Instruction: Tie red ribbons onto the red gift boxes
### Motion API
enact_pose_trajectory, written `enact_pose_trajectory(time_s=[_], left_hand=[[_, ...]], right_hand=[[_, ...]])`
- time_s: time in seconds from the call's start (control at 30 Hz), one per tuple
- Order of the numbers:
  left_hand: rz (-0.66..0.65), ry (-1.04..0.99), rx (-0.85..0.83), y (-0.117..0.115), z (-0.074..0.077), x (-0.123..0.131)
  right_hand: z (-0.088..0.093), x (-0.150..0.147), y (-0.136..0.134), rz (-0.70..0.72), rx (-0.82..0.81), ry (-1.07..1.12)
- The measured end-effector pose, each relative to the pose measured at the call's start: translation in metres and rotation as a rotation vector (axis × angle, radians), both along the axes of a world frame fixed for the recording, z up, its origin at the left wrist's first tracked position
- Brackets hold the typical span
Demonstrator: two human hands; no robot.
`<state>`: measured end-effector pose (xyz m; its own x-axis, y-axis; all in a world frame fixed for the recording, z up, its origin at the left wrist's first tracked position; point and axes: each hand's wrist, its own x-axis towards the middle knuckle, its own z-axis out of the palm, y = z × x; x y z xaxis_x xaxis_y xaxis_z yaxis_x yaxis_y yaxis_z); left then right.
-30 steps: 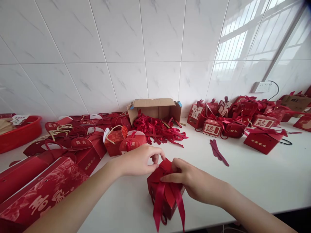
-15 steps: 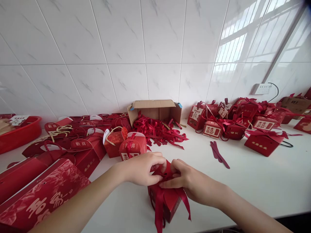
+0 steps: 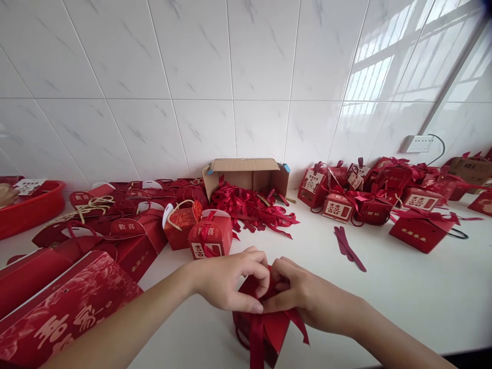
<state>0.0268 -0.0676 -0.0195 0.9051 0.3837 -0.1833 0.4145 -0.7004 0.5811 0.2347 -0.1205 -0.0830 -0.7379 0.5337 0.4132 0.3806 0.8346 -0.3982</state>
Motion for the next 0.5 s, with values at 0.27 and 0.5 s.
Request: enact_pose_trajectory(time_s=[0.27,0.5], left_hand=[[0.054,-0.018,-0.037,0.0077,-0.0107,-0.0070],[0.101,-0.105,0.210,0.0093,-0.0096,-0.0063]], right_hand=[[-0.0006,0.0006,-0.0006,-0.032,-0.059,-0.048],[0.0013,0.0001,-0.0024,-0.022,-0.055,-0.048]])
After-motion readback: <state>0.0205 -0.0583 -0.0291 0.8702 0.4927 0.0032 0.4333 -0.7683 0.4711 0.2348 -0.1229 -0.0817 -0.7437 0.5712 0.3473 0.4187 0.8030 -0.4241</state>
